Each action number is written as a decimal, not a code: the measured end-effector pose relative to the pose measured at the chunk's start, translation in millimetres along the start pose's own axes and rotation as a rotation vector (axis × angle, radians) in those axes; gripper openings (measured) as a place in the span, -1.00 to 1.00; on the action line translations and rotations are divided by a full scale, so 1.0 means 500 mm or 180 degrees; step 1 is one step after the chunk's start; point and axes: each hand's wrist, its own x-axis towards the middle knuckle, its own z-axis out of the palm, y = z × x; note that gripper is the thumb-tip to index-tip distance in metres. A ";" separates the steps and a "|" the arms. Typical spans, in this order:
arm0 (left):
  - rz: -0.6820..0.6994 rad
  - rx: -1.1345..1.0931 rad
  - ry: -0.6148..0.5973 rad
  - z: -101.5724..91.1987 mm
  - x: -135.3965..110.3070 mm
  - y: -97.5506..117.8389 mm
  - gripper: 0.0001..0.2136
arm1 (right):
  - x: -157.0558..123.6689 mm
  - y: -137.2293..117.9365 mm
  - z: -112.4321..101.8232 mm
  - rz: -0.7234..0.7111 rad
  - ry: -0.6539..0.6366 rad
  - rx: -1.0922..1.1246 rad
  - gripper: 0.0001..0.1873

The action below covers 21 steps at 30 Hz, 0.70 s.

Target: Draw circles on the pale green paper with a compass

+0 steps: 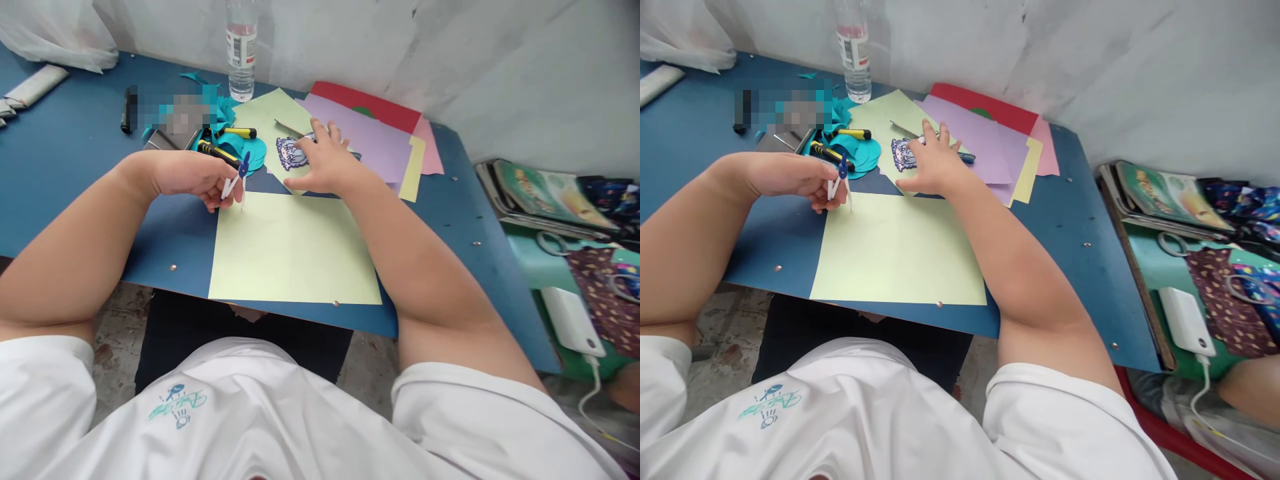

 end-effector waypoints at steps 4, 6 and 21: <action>0.0020 0.0007 -0.0005 0.000 0.002 -0.002 -0.63 | -0.007 -0.025 0.003 -0.0315 -0.0004 -0.0124 0.09; -0.0034 0.0028 0.0008 0.002 0.002 0.001 -0.61 | -0.009 -0.036 0.005 -0.0341 -0.0036 -0.0187 0.07; -0.0076 0.0151 0.0034 0.003 0.002 0.001 -0.56 | -0.026 0.054 -0.082 -0.0461 -0.0587 -0.0148 0.01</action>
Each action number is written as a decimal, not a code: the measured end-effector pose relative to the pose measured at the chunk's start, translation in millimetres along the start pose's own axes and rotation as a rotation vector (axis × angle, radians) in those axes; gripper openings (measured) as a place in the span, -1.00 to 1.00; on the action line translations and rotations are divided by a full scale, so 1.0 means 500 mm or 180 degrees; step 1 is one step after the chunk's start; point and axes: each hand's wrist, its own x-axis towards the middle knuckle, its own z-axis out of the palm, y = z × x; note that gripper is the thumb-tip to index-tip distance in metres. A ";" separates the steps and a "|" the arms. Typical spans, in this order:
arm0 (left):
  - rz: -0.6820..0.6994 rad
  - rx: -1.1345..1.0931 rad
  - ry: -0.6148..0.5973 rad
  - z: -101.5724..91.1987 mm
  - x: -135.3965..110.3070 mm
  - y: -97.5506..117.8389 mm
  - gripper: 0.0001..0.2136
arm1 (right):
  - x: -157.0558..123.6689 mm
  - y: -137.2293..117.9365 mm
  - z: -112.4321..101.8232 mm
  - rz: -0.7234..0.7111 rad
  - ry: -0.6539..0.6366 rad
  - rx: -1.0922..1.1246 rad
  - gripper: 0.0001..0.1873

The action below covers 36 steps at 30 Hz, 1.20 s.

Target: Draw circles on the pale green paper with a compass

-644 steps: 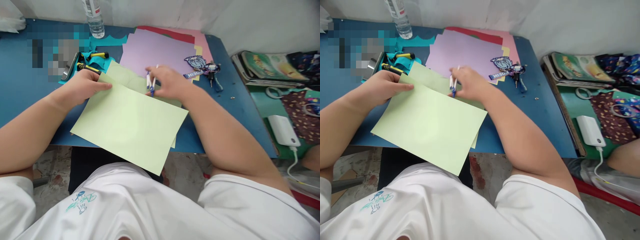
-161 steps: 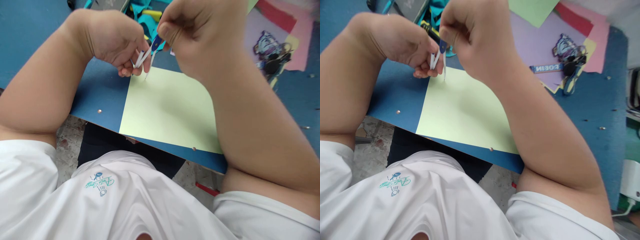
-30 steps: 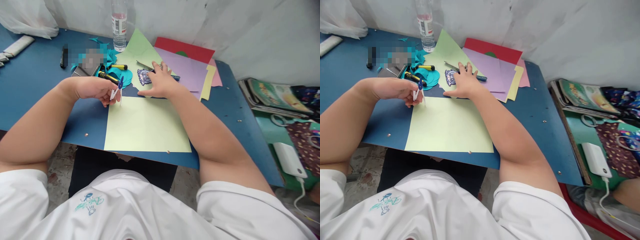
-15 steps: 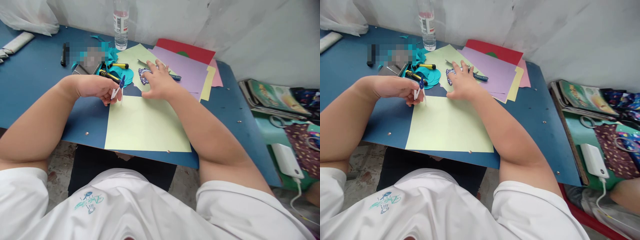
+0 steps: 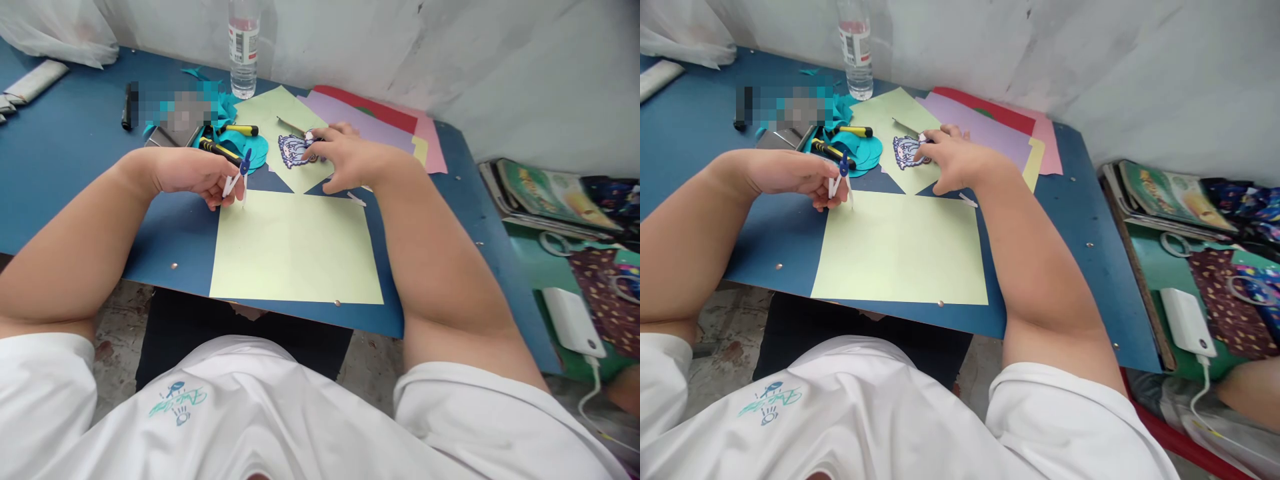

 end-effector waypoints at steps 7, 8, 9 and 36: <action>-0.0052 0.0092 0.0023 0.003 -0.004 0.010 -0.52 | -0.008 0.018 -0.001 0.0017 0.0345 -0.0087 -0.26; -0.0055 0.0081 0.0020 0.003 -0.004 0.011 -0.52 | -0.009 0.020 0.000 -0.0003 0.0378 -0.0111 -0.34; -0.0063 0.0061 0.0024 0.003 -0.004 0.011 -0.53 | -0.010 0.022 0.001 -0.0031 0.0407 -0.0121 -0.39; 0.0006 -0.0166 -0.0010 0.008 -0.022 0.020 -0.64 | 0.105 0.155 0.058 0.1086 0.1260 0.1203 0.23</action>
